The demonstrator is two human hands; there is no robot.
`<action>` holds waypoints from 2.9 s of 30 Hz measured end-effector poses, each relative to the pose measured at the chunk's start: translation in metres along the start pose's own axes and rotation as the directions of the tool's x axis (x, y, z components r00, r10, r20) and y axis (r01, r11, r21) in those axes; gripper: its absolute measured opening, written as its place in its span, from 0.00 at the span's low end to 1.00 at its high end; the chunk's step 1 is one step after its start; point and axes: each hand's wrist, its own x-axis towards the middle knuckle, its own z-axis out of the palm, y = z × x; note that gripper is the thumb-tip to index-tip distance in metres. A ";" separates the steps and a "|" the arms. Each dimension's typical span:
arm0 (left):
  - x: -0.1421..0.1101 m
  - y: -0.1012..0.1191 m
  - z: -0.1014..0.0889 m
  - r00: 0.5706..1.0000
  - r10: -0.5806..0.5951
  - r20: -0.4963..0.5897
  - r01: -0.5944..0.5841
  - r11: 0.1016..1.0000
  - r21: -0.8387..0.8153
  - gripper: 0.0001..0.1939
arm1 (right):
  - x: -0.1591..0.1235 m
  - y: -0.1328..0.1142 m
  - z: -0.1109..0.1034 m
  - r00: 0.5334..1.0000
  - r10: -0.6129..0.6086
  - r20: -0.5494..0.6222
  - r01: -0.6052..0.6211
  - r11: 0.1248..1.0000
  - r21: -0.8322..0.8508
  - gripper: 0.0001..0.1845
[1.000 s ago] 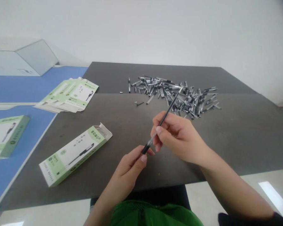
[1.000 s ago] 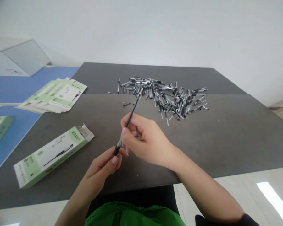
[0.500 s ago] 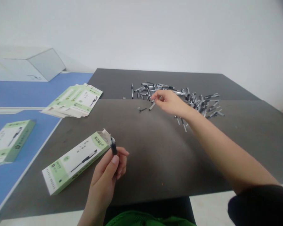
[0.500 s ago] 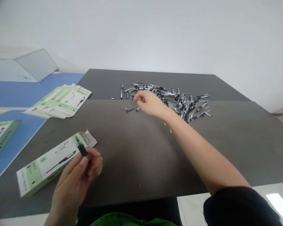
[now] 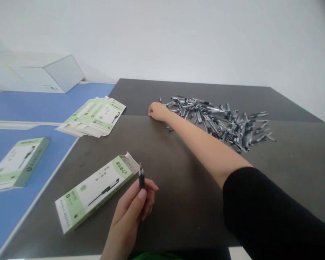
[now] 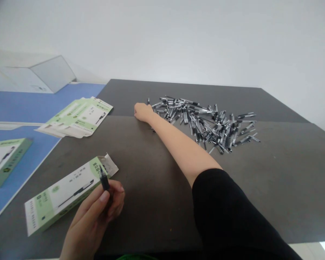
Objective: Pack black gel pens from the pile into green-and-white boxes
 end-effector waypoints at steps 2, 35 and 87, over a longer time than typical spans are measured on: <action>0.001 0.000 0.000 1.000 -0.017 0.005 0.017 1.000 -0.019 0.15 | 0.002 0.000 0.001 1.000 0.003 0.003 -0.003 1.000 0.010 0.12; 0.003 -0.004 0.006 0.971 -0.012 0.240 -0.048 0.969 0.243 0.16 | -0.228 -0.054 -0.097 0.956 -0.229 0.186 -0.054 0.484 0.874 0.02; 0.011 -0.023 0.023 0.980 0.168 0.104 -0.184 0.967 0.173 0.08 | -0.291 -0.061 -0.041 0.989 0.066 -0.133 0.101 0.362 0.927 0.11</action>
